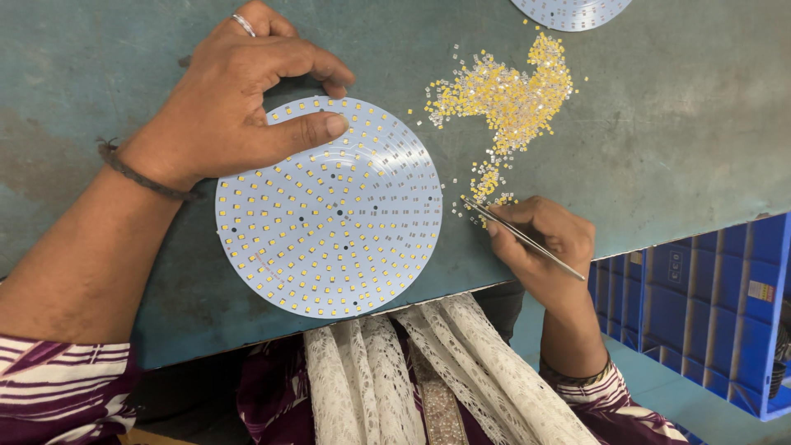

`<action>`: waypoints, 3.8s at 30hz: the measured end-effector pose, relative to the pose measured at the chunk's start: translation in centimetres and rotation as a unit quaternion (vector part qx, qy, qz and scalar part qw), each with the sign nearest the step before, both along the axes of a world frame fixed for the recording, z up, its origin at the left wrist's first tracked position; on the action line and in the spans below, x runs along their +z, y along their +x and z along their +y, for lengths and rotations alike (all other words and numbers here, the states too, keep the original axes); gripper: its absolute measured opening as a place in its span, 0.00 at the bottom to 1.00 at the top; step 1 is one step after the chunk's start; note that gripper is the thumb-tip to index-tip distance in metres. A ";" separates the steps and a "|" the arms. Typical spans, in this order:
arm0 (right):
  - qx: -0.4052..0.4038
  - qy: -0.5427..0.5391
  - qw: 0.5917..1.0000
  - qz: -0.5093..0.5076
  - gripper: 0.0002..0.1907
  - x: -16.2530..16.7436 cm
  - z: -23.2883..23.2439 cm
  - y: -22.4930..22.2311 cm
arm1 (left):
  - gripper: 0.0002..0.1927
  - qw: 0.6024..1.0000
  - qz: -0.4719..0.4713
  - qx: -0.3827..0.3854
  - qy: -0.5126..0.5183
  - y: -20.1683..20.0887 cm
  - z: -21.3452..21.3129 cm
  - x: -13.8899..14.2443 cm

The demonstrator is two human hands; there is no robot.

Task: The person holds a round LED circuit board steady on the workbench with one hand and uses tweezers to pick small yellow LED components one at a time from a pile on the table, placing them onto the board's pads. The board gradually fills with components as the person works around it.

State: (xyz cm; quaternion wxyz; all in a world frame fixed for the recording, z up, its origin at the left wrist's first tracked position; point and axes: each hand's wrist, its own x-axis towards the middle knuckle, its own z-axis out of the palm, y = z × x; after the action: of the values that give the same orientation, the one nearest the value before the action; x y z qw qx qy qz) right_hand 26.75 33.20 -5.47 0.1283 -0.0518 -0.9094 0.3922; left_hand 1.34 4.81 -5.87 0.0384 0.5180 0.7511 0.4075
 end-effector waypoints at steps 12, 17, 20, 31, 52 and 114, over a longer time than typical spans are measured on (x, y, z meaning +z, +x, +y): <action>0.183 -0.021 0.983 0.003 0.09 0.7 -3.2 -2.0 | 0.18 1.000 0.003 -0.009 0.025 -0.5 -0.2 -1.4; 0.184 -0.019 0.983 0.005 0.09 0.7 -3.3 -2.1 | 0.18 1.000 0.003 -0.010 0.019 -0.6 -0.3 -1.5; 0.171 -0.019 0.985 0.004 0.08 0.2 -2.7 -1.4 | 0.18 1.000 0.010 -0.009 0.016 -0.6 -0.2 -1.1; -0.024 -0.010 0.999 0.028 0.07 -1.1 0.4 2.0 | 0.20 1.000 -0.005 0.000 0.000 -0.2 -0.1 0.1; -0.011 0.008 1.000 0.021 0.08 -0.7 0.1 1.2 | 0.22 1.000 -0.004 0.004 0.001 -0.1 0.0 0.3; -0.063 -0.034 0.997 0.021 0.05 -0.5 0.1 0.1 | 0.21 0.999 -0.023 0.012 -0.022 0.1 -0.2 0.3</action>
State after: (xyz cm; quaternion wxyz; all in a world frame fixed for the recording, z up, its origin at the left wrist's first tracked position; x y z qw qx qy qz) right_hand 26.85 33.31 -6.01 0.1697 -0.1050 -0.8876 0.4150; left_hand 1.40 4.62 -5.59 0.0625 0.4981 0.7652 0.4031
